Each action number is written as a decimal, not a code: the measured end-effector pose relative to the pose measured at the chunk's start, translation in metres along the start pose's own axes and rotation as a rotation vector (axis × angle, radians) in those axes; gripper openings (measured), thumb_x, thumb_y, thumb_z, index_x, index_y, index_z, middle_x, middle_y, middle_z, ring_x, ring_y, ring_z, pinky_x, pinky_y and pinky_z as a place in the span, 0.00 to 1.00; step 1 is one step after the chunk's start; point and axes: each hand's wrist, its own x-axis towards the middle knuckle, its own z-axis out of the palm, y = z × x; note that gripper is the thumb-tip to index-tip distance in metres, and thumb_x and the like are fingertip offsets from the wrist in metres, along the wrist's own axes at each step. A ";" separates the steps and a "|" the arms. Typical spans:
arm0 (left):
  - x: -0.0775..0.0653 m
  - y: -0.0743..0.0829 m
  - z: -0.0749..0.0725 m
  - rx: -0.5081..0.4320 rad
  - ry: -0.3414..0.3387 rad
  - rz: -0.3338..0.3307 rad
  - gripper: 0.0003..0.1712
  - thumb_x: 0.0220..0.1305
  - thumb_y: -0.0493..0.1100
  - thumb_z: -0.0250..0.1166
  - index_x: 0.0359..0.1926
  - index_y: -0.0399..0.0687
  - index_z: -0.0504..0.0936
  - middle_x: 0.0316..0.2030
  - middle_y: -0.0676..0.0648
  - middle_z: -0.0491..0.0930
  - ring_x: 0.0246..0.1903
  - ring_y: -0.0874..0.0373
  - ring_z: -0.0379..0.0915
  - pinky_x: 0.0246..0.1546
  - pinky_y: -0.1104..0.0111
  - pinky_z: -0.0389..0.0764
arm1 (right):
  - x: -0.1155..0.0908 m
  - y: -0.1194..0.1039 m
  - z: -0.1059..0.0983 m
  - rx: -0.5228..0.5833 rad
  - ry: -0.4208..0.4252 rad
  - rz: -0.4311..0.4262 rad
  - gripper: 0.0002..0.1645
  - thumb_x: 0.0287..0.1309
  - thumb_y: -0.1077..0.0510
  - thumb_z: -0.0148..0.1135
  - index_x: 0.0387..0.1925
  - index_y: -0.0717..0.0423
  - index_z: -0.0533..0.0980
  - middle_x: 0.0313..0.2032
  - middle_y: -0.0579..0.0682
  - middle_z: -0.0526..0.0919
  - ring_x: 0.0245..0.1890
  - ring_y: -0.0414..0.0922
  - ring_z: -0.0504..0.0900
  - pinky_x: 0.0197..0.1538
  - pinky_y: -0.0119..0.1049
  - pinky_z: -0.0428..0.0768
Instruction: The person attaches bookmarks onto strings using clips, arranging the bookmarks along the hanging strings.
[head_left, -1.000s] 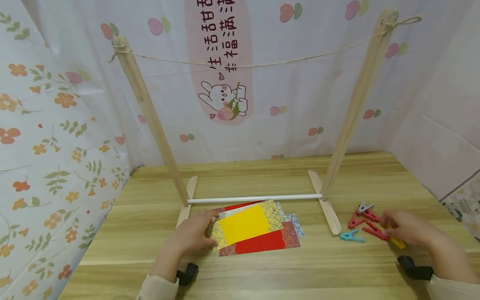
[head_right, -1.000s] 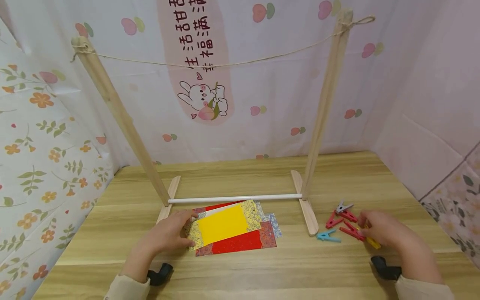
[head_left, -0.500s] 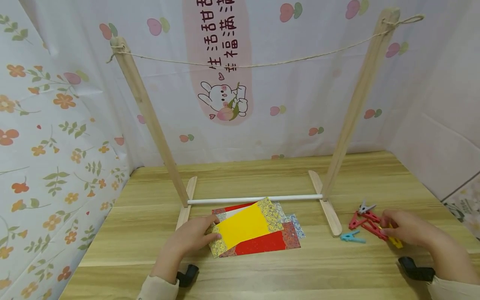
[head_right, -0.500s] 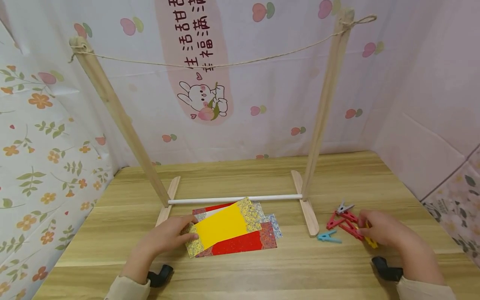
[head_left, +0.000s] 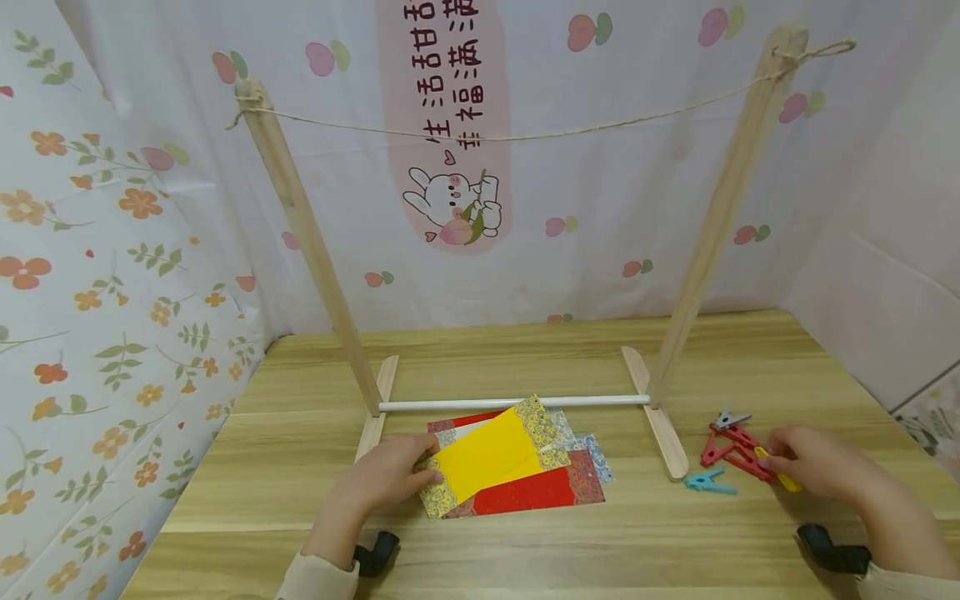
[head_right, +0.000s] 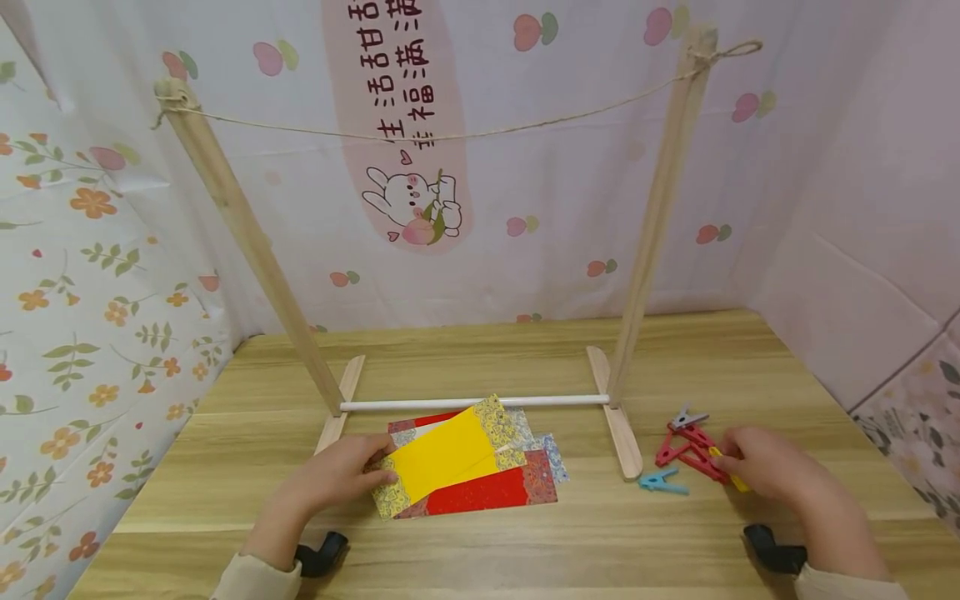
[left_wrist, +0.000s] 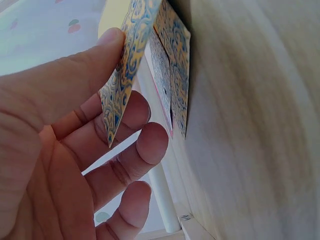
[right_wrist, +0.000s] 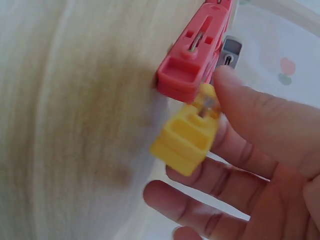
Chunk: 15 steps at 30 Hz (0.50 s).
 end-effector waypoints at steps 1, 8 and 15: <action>0.000 0.000 0.000 -0.008 -0.002 0.001 0.12 0.61 0.48 0.71 0.35 0.50 0.75 0.21 0.57 0.61 0.25 0.63 0.63 0.29 0.71 0.65 | 0.000 0.001 0.000 -0.001 0.006 0.007 0.11 0.63 0.62 0.62 0.26 0.55 0.71 0.22 0.43 0.69 0.22 0.36 0.63 0.26 0.32 0.62; 0.000 0.000 -0.001 -0.101 -0.024 0.007 0.12 0.62 0.44 0.70 0.44 0.48 0.79 0.23 0.55 0.66 0.25 0.63 0.63 0.29 0.71 0.66 | 0.000 0.002 -0.002 -0.010 0.026 0.030 0.07 0.63 0.61 0.63 0.31 0.59 0.73 0.24 0.45 0.73 0.24 0.40 0.67 0.27 0.35 0.66; -0.001 0.002 -0.001 -0.153 -0.052 0.036 0.16 0.63 0.37 0.67 0.51 0.47 0.76 0.32 0.56 0.76 0.31 0.62 0.68 0.33 0.71 0.71 | 0.001 0.001 -0.007 0.004 0.028 0.068 0.22 0.62 0.59 0.65 0.48 0.74 0.71 0.30 0.54 0.78 0.29 0.47 0.76 0.31 0.43 0.75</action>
